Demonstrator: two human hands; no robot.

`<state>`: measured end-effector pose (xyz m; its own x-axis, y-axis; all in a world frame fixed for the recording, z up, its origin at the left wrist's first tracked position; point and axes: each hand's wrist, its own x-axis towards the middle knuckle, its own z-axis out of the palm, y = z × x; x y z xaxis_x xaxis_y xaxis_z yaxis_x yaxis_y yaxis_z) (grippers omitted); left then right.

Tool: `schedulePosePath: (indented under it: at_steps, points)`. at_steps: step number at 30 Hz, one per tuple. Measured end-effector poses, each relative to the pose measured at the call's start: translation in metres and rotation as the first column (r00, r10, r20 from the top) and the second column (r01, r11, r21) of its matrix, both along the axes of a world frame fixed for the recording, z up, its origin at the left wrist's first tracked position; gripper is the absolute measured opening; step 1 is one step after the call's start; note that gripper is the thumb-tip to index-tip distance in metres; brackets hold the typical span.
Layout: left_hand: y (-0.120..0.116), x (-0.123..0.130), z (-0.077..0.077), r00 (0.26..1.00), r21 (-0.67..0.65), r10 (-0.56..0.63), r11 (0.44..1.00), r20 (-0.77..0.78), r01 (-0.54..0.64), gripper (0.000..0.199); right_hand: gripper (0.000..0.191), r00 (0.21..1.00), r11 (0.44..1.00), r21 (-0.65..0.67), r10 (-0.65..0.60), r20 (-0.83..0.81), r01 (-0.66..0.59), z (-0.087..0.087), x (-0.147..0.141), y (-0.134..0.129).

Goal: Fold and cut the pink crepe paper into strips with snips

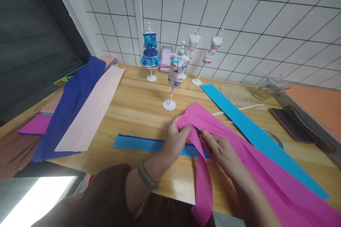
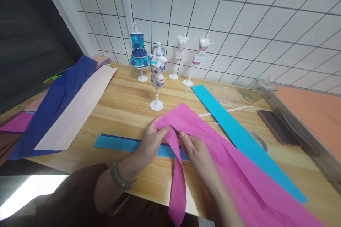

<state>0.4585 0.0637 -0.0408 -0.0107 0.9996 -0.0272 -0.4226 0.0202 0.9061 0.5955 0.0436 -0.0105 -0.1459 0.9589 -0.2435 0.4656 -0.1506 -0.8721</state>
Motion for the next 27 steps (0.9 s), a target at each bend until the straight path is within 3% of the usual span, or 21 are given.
schedulePosePath:
  at_steps: [17,27]
  points:
    - [0.000,0.002,0.003,0.999,-0.002,0.009,1.000,-0.037,-0.009,0.024,0.052,1.000,1.000,-0.023,-0.005,0.008,0.005,-0.007,0.002,0.004]
    - [-0.001,0.000,0.004,1.000,-0.003,-0.028,1.000,-0.010,0.028,0.022,0.049,0.998,1.000,0.017,-0.023,0.055,0.022,0.005,-0.004,0.002]
